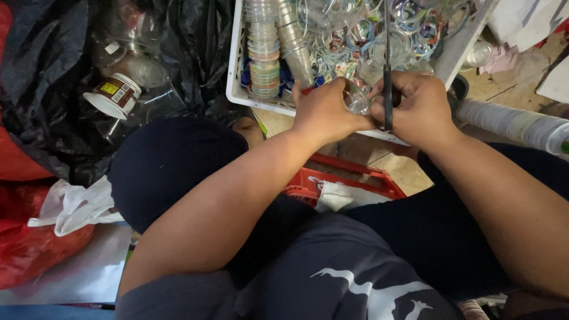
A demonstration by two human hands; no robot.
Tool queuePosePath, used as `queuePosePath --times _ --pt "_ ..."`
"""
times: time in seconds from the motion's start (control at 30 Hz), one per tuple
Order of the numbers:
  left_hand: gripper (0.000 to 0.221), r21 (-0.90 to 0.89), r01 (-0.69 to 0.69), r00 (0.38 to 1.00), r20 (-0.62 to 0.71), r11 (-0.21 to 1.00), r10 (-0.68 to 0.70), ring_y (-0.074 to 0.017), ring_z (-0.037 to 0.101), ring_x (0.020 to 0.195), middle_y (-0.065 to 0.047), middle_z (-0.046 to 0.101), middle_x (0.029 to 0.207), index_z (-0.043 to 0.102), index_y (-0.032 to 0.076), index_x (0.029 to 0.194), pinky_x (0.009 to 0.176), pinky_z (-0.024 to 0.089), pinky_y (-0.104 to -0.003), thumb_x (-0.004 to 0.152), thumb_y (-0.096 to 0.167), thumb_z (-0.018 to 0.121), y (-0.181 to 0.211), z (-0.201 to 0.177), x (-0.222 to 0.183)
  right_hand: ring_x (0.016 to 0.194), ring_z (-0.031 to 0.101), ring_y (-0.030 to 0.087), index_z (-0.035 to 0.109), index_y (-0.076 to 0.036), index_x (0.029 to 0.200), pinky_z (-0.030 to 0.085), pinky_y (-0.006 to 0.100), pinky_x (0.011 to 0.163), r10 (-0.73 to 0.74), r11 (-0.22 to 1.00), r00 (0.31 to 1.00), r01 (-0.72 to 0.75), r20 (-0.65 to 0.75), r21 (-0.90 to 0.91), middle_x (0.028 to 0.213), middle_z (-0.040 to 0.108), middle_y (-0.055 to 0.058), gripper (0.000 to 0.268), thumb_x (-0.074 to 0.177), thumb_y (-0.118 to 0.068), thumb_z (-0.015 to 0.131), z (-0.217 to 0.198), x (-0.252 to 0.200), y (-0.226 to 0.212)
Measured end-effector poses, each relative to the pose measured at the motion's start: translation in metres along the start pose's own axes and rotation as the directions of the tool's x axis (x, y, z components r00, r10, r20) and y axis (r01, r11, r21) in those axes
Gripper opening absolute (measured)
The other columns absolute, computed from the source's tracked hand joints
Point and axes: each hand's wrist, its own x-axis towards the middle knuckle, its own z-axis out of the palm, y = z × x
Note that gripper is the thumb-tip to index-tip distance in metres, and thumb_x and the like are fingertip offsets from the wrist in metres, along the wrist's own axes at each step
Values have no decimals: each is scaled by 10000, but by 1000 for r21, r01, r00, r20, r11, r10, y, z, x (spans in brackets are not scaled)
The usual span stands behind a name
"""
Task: Cutting the top rims off plastic cups using scissors
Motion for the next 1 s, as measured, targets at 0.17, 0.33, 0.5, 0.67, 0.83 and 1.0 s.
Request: queuePosePath --times 0.17,0.33,0.5,0.67,0.83,1.0 --pt "771 -88 -24 1000 12 996 26 -342 711 1138 -124 748 1095 630 59 1233 1021 480 -511 631 508 804 -3 0 2 662 595 173 728 -74 947 461 291 639 17 1000 999 -17 28 -13 631 617 95 150 839 -156 792 -4 1 2" --pt "850 -72 -86 994 53 994 90 -326 699 1170 -87 745 1129 606 103 1281 1008 522 -509 596 558 824 -13 7 11 654 582 118 725 -95 959 458 276 636 72 997 997 -71 41 -15 642 613 54 221 816 -217 841 -4 1 18" --pt "956 6 -179 980 94 984 177 -405 590 1310 -209 672 1334 497 72 1349 1174 -9 -704 670 673 798 -23 27 21 651 618 111 745 -119 995 467 252 668 91 996 996 -91 24 8 673 634 38 210 829 -214 832 -4 3 22" --pt "859 46 -209 977 62 977 206 -399 607 1275 -200 693 1280 500 61 1344 1157 -19 -729 729 582 796 -22 24 16 700 632 159 741 -78 986 488 301 684 62 998 998 -63 26 25 683 645 83 224 819 -186 845 -2 2 19" --pt "885 49 -229 973 16 972 228 -357 660 1206 -111 750 1153 531 115 1316 1165 -9 -718 672 661 797 -27 28 21 712 630 171 747 -91 962 480 295 718 75 997 997 -76 33 24 677 639 65 224 789 -202 837 3 1 26" --pt "810 79 -178 984 10 981 178 -333 668 1199 -109 751 1155 561 119 1287 1181 -25 -692 677 588 813 -27 30 20 718 658 236 755 -85 943 495 339 725 52 998 997 -50 58 -36 690 657 116 243 750 -203 842 4 0 14"
